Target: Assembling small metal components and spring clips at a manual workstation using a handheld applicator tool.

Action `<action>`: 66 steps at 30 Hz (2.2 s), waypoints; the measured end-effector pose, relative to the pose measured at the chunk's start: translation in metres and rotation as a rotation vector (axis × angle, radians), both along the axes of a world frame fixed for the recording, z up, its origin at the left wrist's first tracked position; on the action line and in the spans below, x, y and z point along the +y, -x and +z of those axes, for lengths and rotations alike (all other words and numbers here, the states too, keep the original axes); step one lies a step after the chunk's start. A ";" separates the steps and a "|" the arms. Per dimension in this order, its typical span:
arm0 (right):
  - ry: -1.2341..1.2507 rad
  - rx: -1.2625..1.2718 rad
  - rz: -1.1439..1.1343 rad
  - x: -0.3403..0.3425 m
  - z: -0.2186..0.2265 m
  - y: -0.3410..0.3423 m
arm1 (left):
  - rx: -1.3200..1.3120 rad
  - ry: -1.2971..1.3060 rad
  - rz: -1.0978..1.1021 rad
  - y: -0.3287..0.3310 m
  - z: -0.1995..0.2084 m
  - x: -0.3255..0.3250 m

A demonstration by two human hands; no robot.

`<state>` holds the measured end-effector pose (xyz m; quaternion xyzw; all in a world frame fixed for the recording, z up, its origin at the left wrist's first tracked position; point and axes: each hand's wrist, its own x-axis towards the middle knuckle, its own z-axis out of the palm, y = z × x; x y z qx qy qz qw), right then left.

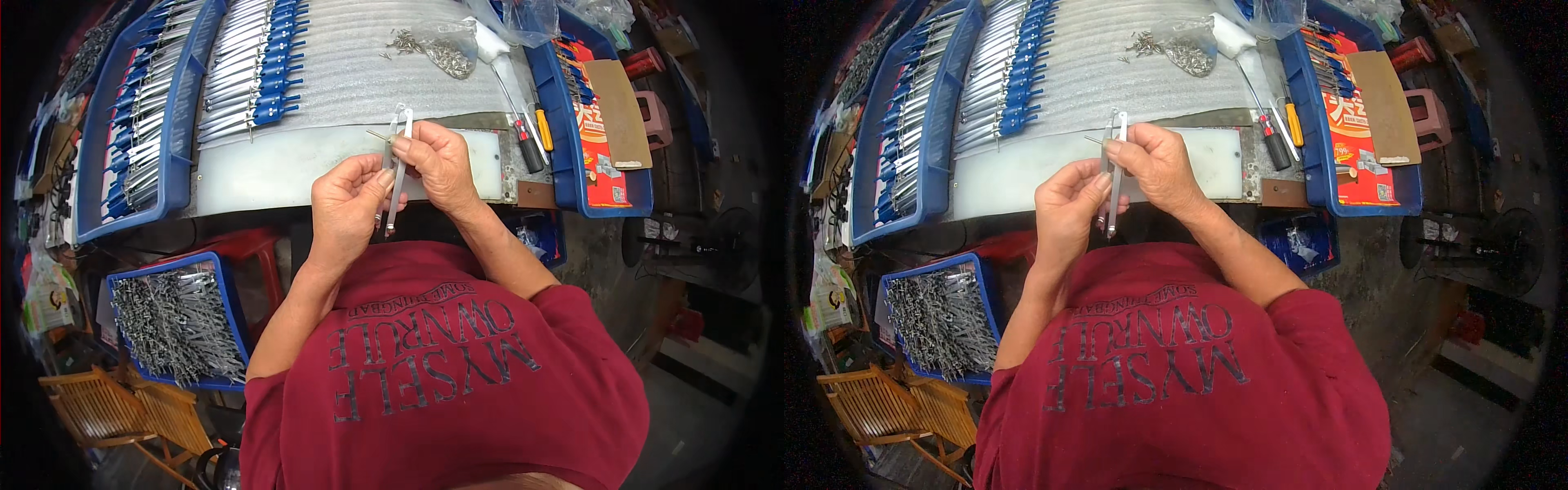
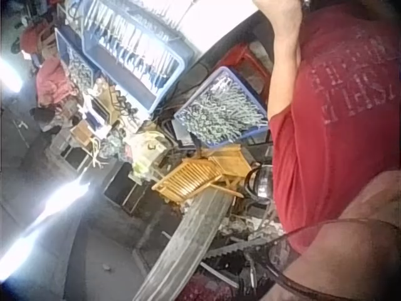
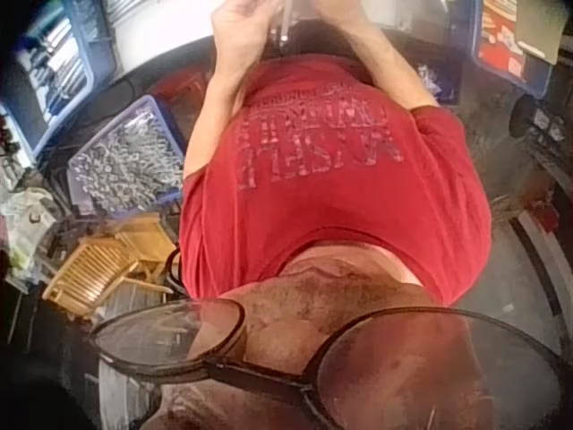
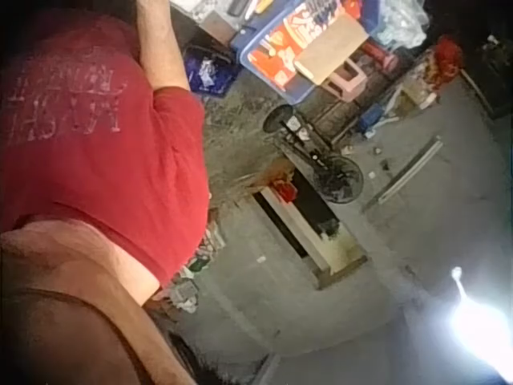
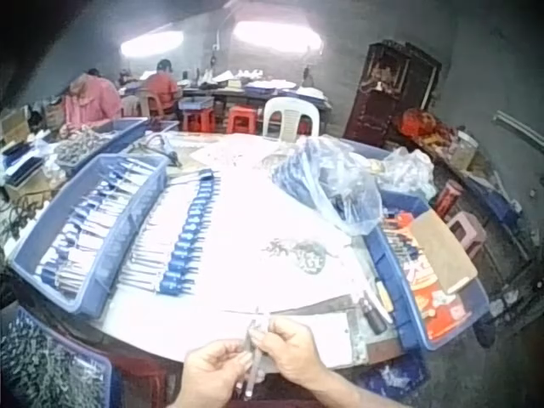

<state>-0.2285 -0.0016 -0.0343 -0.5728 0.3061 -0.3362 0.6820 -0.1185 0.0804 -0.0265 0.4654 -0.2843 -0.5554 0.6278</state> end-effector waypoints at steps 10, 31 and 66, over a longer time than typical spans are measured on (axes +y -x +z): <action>0.033 -0.016 -0.043 0.004 0.000 -0.005 | -0.035 0.011 -0.007 0.000 -0.005 0.000; -0.175 -0.089 0.039 0.005 0.005 0.005 | -0.017 0.017 0.022 -0.001 -0.002 0.000; -0.146 -0.043 0.090 0.001 0.006 0.006 | -0.022 0.030 0.012 -0.002 0.000 0.001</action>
